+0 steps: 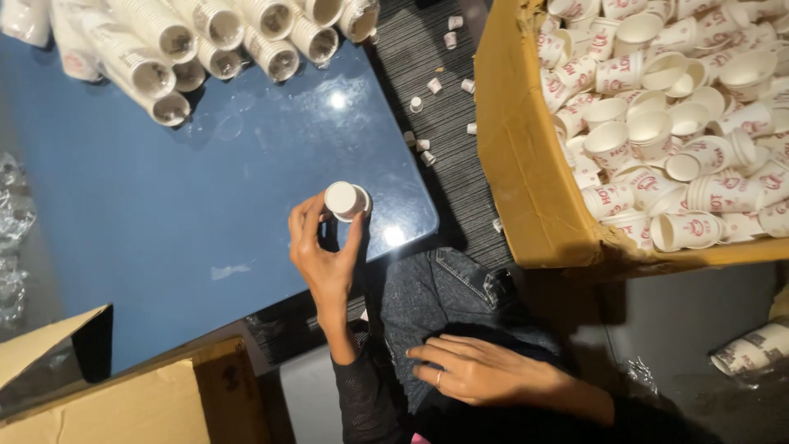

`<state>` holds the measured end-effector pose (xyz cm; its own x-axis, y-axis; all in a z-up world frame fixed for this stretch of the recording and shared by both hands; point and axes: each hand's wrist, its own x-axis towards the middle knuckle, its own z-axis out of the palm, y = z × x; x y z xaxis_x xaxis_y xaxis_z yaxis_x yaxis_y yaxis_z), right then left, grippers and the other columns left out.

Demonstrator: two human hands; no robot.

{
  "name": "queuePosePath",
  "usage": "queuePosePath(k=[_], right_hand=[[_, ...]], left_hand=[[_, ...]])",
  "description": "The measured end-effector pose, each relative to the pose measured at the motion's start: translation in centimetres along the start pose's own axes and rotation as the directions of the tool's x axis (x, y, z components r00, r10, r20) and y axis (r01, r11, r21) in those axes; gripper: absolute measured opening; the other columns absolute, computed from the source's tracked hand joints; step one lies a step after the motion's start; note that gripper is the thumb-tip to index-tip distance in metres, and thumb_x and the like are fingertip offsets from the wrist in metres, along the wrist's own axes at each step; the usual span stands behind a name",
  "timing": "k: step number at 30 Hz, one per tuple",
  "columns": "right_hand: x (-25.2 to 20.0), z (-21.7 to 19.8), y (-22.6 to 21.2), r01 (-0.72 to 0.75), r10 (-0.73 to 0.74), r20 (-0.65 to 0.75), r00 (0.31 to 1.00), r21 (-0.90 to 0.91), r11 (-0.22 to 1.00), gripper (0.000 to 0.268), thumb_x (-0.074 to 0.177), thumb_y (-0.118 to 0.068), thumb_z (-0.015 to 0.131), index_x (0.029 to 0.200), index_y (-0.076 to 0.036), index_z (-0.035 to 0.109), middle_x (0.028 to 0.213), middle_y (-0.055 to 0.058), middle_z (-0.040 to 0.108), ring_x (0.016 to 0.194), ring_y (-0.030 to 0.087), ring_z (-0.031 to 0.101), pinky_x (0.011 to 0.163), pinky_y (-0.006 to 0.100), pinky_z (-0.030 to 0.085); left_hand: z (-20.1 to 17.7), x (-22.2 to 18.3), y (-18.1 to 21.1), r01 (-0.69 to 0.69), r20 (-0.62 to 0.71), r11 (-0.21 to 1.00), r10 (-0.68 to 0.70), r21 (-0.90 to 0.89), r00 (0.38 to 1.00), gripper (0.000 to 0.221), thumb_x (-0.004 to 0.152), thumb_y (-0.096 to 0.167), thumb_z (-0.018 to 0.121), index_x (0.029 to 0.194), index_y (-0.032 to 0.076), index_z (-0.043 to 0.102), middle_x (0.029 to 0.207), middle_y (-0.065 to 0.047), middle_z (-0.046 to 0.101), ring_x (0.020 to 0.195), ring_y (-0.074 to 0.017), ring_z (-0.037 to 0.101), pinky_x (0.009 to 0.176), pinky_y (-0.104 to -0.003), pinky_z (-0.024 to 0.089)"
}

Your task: Arranging and packaging stacks of paper cups into plastic sleeves from a bulk cardboard container.

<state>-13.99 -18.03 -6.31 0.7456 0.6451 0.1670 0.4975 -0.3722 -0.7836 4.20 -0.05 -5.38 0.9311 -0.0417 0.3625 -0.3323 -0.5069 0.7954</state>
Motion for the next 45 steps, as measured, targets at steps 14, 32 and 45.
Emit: queuePosePath(k=[14, 32, 45], right_hand=[[-6.5, -27.2, 3.5, -0.497, 0.389, -0.310, 0.868, -0.542, 0.677, 0.024, 0.102, -0.021, 0.058, 0.114, -0.003, 0.069, 0.095, 0.014, 0.074, 0.078, 0.024, 0.073, 0.066, 0.031, 0.062], [-12.6, -31.2, 21.9, -0.887, 0.791, -0.434, 0.431, -0.364, 0.284, 0.044, 0.093, -0.031, 0.066, 0.118, 0.005, 0.065, 0.086, 0.029, 0.076, 0.077, 0.043, 0.077, 0.074, 0.050, 0.061], [-15.6, -31.8, 25.4, -0.886, 0.800, -0.382, 0.462, -0.218, 0.408, 0.053, 0.082, -0.033, 0.071, 0.126, -0.005, 0.066, 0.104, 0.019, 0.075, 0.089, 0.031, 0.075, 0.078, 0.045, 0.058]], left_hand=[[2.6, -6.7, 1.6, -0.298, -0.400, 0.933, 0.199, -0.202, 0.894, 0.014, 0.097, -0.002, 0.065, 0.111, 0.001, 0.068, 0.106, -0.011, 0.070, 0.092, -0.0209, 0.070, 0.081, -0.034, 0.059], [39.1, 3.5, 13.6, -0.708, 0.691, 0.705, 0.497, 0.031, 0.525, 0.026, 0.079, 0.009, 0.069, 0.105, 0.009, 0.067, 0.096, -0.007, 0.075, 0.098, -0.0333, 0.072, 0.073, -0.044, 0.060], [38.0, 1.7, 12.9, -0.756, 0.688, 0.649, 0.589, -0.091, 0.423, 0.042, 0.088, 0.008, 0.059, 0.126, -0.008, 0.048, 0.085, -0.007, 0.075, 0.081, -0.0267, 0.076, 0.080, -0.055, 0.056]])
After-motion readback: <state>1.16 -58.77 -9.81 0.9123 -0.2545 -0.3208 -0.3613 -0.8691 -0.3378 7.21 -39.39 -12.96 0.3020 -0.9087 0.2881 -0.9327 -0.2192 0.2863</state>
